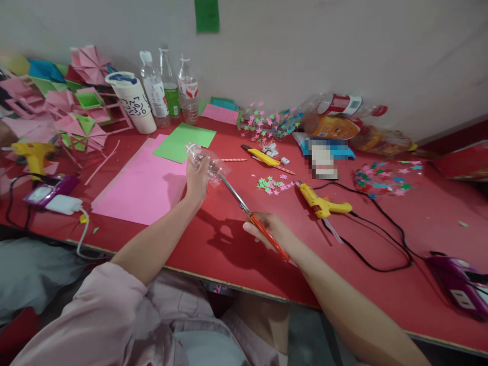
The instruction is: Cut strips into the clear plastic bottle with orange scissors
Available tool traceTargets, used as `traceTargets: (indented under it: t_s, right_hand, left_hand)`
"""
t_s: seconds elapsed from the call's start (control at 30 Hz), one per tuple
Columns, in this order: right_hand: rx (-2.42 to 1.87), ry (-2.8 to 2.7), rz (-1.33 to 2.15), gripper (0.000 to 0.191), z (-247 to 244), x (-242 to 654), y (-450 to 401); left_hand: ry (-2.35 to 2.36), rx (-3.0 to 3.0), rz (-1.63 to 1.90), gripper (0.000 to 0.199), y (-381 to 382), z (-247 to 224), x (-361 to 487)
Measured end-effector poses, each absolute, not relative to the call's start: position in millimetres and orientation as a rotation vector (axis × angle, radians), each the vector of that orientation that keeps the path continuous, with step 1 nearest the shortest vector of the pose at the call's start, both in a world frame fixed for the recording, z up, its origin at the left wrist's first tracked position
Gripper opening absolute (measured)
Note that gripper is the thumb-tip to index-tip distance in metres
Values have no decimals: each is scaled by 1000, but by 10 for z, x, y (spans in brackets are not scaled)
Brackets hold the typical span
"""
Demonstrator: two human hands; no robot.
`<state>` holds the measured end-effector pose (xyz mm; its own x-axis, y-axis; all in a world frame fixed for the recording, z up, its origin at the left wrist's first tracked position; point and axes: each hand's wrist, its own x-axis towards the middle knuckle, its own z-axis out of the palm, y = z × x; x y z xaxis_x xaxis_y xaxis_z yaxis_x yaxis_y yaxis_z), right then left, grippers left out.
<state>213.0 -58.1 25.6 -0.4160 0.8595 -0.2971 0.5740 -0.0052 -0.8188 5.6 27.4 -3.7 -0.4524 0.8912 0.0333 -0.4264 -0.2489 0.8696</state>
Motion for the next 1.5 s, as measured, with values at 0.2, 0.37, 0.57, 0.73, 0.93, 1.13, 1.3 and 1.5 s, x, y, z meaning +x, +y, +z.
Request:
traceTargets:
  t_s: [0.2,0.37,0.57,0.73,0.93,1.13,1.3,1.5]
  right_hand:
    - [-1522,-1936,1368,56,274,2106,-626]
    - [-1568,-1839,1454,49,287,2060,-664]
    - [-1603,-1859,1431,53,235,2033,-667]
    - [-1678,-1835,1449,54,236,2001,-669]
    - [-1616,-1835,1445,54,261,2000,-667]
    - [-1512,-1932,1393,51,230,2065,-632]
    - [-1573,-1951,1385,52,244,2073,-648]
    - [-1647,-1983,1291,55,223,2072,-663]
  left_hand:
    - [1056,681,1859,17,306,-48,51]
    - [1038,678,1863,20,311,-48,47]
    - [1018,650,1894,22,332,-66,27]
    - [1059,673,1903,19,354,-70,9]
    - [1071,624,1896,17,339,-21,3]
    - [966,657,1881,17,307,-6,45]
    - [925,597,1919,21,340,-24,69]
    - [966,686,1920,20,383,-108,43]
